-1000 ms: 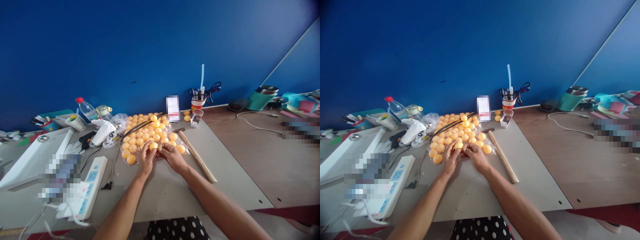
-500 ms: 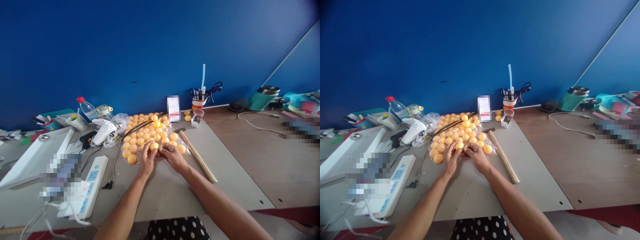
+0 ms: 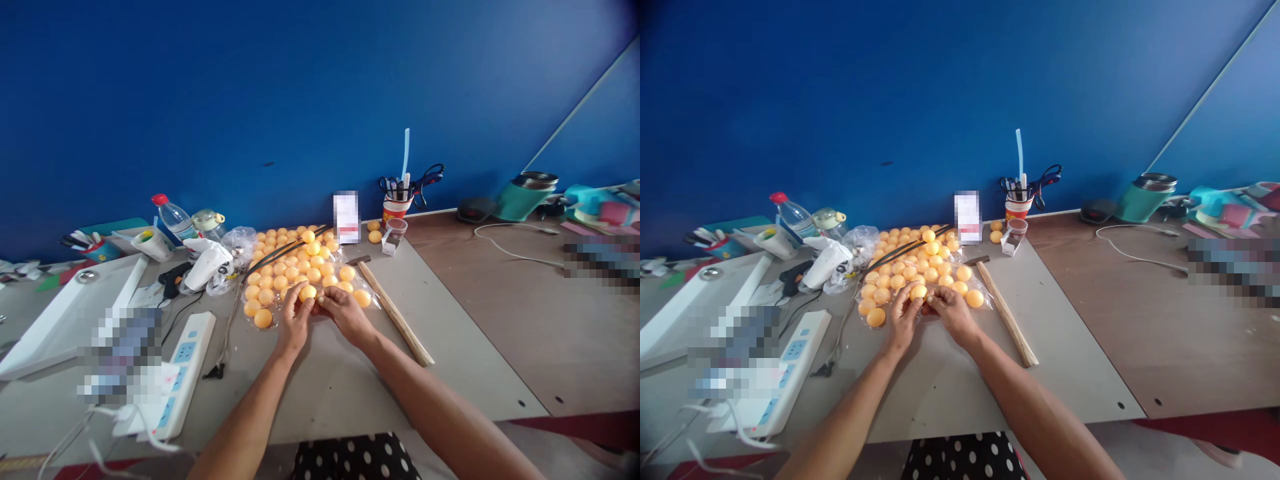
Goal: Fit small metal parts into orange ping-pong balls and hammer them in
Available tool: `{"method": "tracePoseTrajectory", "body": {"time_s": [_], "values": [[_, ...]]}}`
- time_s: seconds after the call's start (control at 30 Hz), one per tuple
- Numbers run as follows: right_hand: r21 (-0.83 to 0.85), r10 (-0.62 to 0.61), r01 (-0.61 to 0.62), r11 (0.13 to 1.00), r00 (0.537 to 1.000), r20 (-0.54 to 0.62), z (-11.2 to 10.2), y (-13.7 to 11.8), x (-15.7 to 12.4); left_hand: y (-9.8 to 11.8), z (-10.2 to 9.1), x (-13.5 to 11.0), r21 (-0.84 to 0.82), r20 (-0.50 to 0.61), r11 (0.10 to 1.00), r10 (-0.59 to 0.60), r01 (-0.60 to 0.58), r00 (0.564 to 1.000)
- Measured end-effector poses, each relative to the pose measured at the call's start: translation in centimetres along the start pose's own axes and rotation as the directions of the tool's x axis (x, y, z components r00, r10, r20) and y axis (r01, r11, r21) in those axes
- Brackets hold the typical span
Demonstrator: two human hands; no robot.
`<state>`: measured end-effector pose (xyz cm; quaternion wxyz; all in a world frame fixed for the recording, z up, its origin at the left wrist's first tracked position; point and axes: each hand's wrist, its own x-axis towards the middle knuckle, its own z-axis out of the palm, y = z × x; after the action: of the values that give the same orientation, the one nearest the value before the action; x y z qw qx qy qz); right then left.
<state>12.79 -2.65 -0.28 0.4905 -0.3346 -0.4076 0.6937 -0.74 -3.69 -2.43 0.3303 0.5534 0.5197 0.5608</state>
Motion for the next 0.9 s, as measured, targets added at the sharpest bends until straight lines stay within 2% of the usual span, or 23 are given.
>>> {"method": "tracePoseTrajectory", "body": {"time_s": [0.9], "values": [[0.025, 0.015, -0.013, 1.000, 0.997, -0.070, 0.39, -0.10, -0.08, -0.41, 0.22, -0.39, 0.031, 0.008, 1.000, 0.003, -0.004, 1.000]]}}
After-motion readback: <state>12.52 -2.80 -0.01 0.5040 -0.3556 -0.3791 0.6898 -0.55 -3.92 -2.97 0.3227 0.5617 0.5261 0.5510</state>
